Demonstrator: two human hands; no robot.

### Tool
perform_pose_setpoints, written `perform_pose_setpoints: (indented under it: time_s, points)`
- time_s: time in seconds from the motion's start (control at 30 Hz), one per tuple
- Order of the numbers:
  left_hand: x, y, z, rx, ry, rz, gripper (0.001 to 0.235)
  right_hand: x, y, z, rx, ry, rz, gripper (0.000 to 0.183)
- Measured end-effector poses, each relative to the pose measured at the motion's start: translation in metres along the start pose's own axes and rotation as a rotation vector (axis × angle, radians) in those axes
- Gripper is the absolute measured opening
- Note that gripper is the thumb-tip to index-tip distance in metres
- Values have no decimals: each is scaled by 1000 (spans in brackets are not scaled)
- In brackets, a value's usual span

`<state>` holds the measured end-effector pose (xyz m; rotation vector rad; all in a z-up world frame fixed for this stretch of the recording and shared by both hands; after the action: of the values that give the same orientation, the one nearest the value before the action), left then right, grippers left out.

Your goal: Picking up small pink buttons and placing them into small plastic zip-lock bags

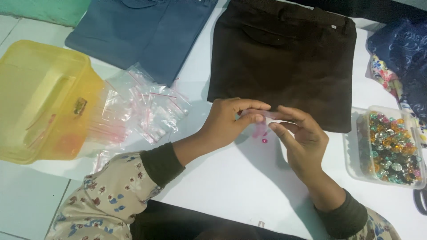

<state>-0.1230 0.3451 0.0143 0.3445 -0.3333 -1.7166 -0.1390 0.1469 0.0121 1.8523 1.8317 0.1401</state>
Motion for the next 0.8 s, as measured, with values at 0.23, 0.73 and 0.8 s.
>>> perform_pose_setpoints:
  time_s: [0.23,0.73,0.8]
  points:
    - [0,-1,2,-3,-46,14,15,2,8,0,-52,-17,-4,35]
    - [-11,-1,-7,108,-13,45,27,-2,25,-10,-511,-319,-123,15]
    - [-11,-1,-7,141,11,12,31,-3,29,-17,-531,-365,-212,13]
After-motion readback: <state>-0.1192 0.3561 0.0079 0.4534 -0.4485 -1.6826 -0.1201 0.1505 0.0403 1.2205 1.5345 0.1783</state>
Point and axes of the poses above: each hand's wrist, its own y-axis towards the middle knuckle, its own x-axis out of the palm, z = x × y, the point moved 1 cm from there along y, towards the middle knuckle, and after that the axes turned 10 degrees about -y, right-handed, at the moved point
